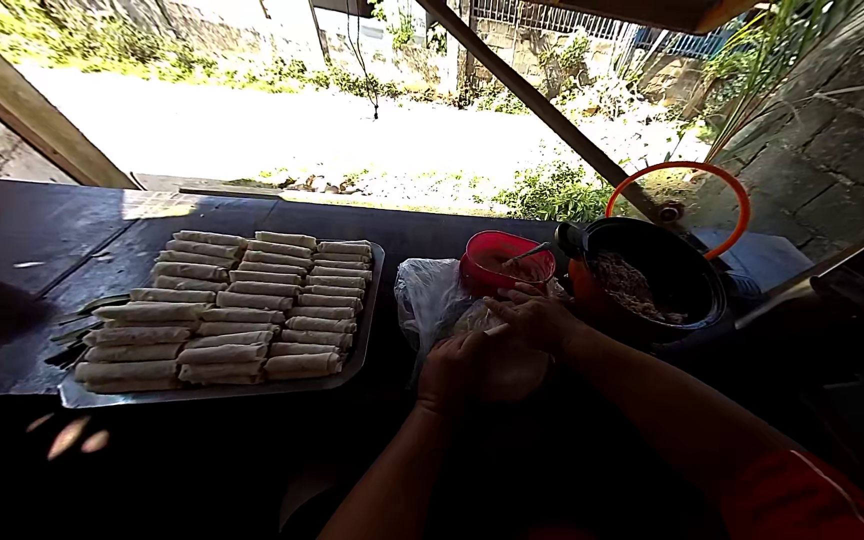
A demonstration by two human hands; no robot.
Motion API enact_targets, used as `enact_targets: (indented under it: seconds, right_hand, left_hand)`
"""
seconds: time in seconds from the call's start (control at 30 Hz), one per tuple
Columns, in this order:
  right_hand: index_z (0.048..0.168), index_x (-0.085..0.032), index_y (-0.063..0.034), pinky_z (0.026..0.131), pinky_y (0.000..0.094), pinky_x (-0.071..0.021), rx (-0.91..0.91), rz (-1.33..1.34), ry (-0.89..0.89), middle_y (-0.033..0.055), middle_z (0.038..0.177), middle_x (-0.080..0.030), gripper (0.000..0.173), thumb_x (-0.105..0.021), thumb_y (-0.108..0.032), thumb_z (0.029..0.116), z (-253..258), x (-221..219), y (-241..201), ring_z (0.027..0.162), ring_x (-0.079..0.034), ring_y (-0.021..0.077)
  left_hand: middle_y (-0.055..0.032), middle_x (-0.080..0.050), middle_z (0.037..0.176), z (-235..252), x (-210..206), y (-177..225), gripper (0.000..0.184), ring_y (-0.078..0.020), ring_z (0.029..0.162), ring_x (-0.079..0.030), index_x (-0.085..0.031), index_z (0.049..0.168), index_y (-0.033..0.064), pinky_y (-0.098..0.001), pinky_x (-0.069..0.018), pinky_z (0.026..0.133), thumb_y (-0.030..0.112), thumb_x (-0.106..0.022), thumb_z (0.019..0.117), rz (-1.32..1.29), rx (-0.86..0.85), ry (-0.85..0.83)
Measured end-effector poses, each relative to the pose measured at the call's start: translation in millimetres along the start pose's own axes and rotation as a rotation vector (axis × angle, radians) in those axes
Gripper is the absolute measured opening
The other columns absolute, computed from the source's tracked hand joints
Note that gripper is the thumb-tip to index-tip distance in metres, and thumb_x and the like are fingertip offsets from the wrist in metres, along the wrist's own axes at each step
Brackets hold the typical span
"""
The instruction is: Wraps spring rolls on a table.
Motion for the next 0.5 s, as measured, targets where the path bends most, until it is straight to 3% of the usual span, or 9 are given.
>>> enact_targets:
  seconds: [0.07, 0.17, 0.23, 0.33, 0.43, 0.5]
  right_hand:
    - [0.159, -0.042, -0.0268, 0.123, 0.0463, -0.0343, -0.080, 0.009, 0.008, 0.0087, 0.145, -0.062, 0.061, -0.043, -0.004, 0.1023, -3, 1, 9, 0.147, -0.045, 0.0264]
    - [0.150, -0.055, -0.0238, 0.120, 0.0405, -0.0388, -0.038, 0.026, 0.237, 0.0015, 0.134, -0.070, 0.050, -0.048, -0.009, 0.1025, -11, 10, 8, 0.138, -0.056, 0.0176]
    - [0.148, -0.056, -0.0257, 0.123, 0.0419, -0.0357, 0.006, 0.000, 0.183, -0.0014, 0.133, -0.071, 0.051, -0.047, -0.007, 0.1019, -15, 4, 4, 0.138, -0.056, 0.0156]
    - [0.154, -0.050, -0.0237, 0.123, 0.0470, -0.0324, -0.053, -0.036, 0.095, 0.0039, 0.129, -0.073, 0.056, -0.043, -0.004, 0.1021, -13, -3, 10, 0.142, -0.052, 0.0229]
    - [0.153, -0.051, -0.0232, 0.117, 0.0423, -0.0425, -0.094, -0.038, 0.224, 0.0004, 0.125, -0.074, 0.057, -0.047, -0.004, 0.0996, -16, 9, 10, 0.136, -0.058, 0.0204]
    - [0.151, -0.053, -0.0227, 0.112, 0.0409, -0.0470, -0.078, 0.028, 0.272, -0.0015, 0.122, -0.075, 0.062, -0.052, -0.004, 0.0921, -22, 13, 3, 0.127, -0.063, 0.0172]
  left_hand:
    - [-0.0001, -0.078, 0.104, 1, -1, 0, 0.024, -0.0169, 0.096, -0.075, -0.076, 0.110, 0.0178, -0.0381, -0.0608, 0.087, 0.020, -0.053, 0.1029, 0.002, 0.001, 0.001]
    - [-0.0005, -0.078, 0.102, 2, 1, 1, 0.024, -0.0172, 0.094, -0.075, -0.076, 0.110, 0.0173, -0.0384, -0.0610, 0.085, 0.019, -0.053, 0.1022, 0.003, 0.003, 0.007]
    - [-0.0004, -0.078, 0.103, 2, 1, 0, 0.024, -0.0171, 0.096, -0.075, -0.076, 0.110, 0.0171, -0.0383, -0.0608, 0.087, 0.018, -0.053, 0.1017, 0.001, 0.003, 0.012]
    - [0.0004, -0.078, 0.105, 2, -2, 0, 0.023, -0.0160, 0.096, -0.075, -0.076, 0.109, 0.0177, -0.0377, -0.0609, 0.087, 0.020, -0.054, 0.1019, 0.000, -0.001, 0.014]
    - [0.0005, -0.078, 0.104, 3, -2, -1, 0.023, -0.0162, 0.095, -0.075, -0.076, 0.109, 0.0175, -0.0379, -0.0611, 0.086, 0.021, -0.055, 0.1011, -0.003, 0.001, 0.012]
    - [-0.0003, -0.078, 0.103, 3, -1, -3, 0.023, -0.0173, 0.094, -0.075, -0.076, 0.112, 0.0172, -0.0394, -0.0607, 0.086, 0.023, -0.056, 0.1004, -0.018, 0.031, -0.009]
Point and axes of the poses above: each hand's wrist, its own z-axis towards the middle knuckle, its own x-axis out of the back of the hand, y = z × x, the point moved 5 cm from there along z, towards the middle knuckle
